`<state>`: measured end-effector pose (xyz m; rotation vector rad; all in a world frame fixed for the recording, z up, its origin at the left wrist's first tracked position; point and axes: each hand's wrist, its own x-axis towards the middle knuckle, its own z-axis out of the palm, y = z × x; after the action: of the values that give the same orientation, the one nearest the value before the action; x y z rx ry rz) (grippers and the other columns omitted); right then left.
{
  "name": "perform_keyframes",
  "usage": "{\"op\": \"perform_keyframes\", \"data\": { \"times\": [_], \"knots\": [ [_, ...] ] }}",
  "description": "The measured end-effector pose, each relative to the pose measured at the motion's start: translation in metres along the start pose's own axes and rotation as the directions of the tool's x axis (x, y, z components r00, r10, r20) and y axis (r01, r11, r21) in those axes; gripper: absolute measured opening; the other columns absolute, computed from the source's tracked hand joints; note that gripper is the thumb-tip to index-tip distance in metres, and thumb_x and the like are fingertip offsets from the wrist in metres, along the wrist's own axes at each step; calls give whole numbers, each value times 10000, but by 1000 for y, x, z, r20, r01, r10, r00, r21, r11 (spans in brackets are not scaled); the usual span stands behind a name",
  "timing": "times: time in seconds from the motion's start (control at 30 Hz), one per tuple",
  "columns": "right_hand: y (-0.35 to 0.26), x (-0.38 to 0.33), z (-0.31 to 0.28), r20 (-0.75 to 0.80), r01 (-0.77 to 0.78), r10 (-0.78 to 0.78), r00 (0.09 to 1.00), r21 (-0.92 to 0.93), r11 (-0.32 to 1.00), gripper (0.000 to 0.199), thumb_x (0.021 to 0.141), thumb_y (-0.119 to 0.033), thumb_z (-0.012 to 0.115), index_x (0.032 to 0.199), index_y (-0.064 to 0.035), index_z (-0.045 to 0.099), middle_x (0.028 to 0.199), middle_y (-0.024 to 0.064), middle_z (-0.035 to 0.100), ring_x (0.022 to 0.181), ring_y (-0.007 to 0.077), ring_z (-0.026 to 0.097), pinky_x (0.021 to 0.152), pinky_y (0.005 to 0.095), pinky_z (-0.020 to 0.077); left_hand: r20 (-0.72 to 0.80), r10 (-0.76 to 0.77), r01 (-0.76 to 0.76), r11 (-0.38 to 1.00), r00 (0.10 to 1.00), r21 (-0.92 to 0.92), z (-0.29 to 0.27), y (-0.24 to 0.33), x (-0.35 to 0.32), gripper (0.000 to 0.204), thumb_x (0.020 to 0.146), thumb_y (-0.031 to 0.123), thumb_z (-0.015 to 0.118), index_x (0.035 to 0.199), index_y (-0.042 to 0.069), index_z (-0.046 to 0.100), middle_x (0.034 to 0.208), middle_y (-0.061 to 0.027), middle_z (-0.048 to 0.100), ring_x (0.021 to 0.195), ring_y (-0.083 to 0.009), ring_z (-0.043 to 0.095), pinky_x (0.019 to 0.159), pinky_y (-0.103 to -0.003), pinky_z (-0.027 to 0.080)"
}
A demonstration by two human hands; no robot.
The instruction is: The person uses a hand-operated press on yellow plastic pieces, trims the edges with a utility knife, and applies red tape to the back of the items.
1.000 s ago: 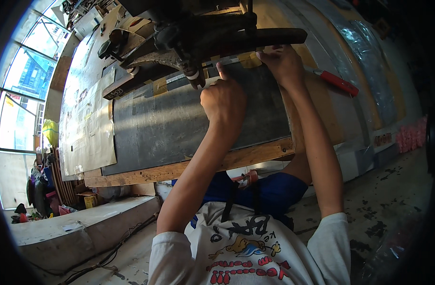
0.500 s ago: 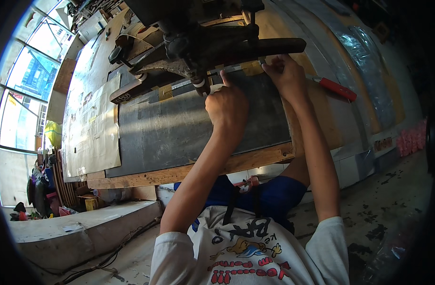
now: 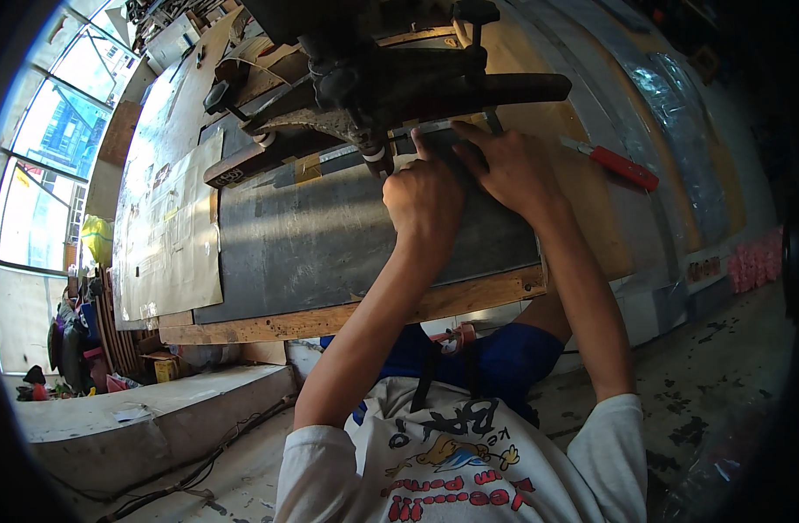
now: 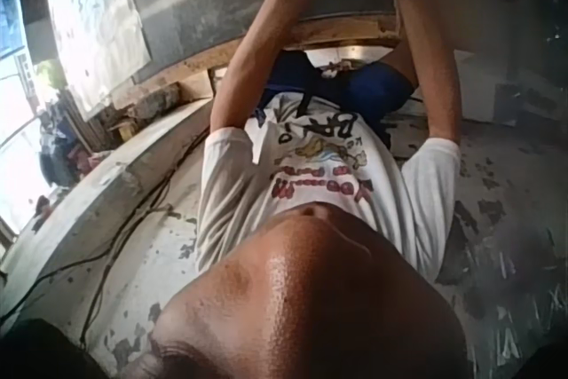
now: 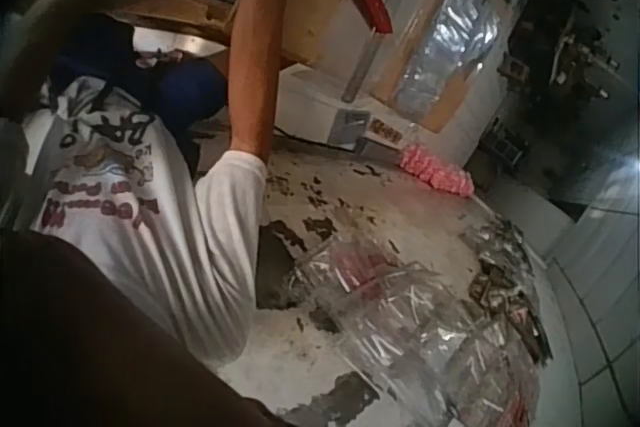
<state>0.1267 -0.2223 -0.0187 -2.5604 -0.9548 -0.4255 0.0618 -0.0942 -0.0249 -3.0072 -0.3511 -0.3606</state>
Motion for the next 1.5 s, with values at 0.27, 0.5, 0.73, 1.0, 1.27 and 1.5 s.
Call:
{"op": "perform_keyframes", "data": {
  "times": [0.27,0.5,0.73,1.0,1.27,1.5],
  "knots": [
    [2,0,5,-15,20,-21,1000,-61,998,340,950,-367,587,1201,-166,697,641,155,666,631,342,688,613,455,556,-7,1,-1,1000,1000,-21,3,-2,-1,609,904,235,521,1409,-99,451,640,-87,681,528,-224,679,458,-366,502],
    [-1,1,4,-9,8,-9,1000,-76,997,334,950,-362,580,1196,-172,703,636,145,663,626,337,684,598,452,544,-19,-2,2,999,1000,-34,1,-2,-1,600,903,224,518,1408,-93,460,627,-86,673,518,-222,674,449,-368,498],
    [0,1,6,-25,9,-11,1000,-93,996,337,962,-367,575,1232,-202,692,627,147,648,608,341,669,598,459,531,-60,-8,6,999,998,-44,1,-1,-2,595,893,243,533,1385,-90,494,584,-82,652,479,-220,656,433,-367,491],
    [0,0,7,-35,19,-22,999,-95,995,328,950,-359,585,1206,-193,706,630,136,659,610,334,676,589,451,539,-59,-52,45,992,997,-114,3,-3,-3,596,881,284,562,1348,-84,531,578,-107,651,495,-247,669,449,-386,507],
    [0,-1,4,-51,11,-12,999,-4,1000,288,931,-319,611,1161,-190,725,645,145,668,630,340,684,615,458,553,-106,-22,15,998,994,-67,7,-4,-4,583,890,281,557,1349,-77,534,577,-103,650,491,-248,666,449,-382,507],
    [-2,0,2,-47,7,-7,999,-11,1000,259,921,-297,617,1109,-172,745,659,152,674,636,337,686,619,454,553,-98,-22,17,998,995,-55,4,-4,-3,581,888,279,559,1347,-76,532,587,-105,657,496,-249,668,449,-385,508]
  ]
}}
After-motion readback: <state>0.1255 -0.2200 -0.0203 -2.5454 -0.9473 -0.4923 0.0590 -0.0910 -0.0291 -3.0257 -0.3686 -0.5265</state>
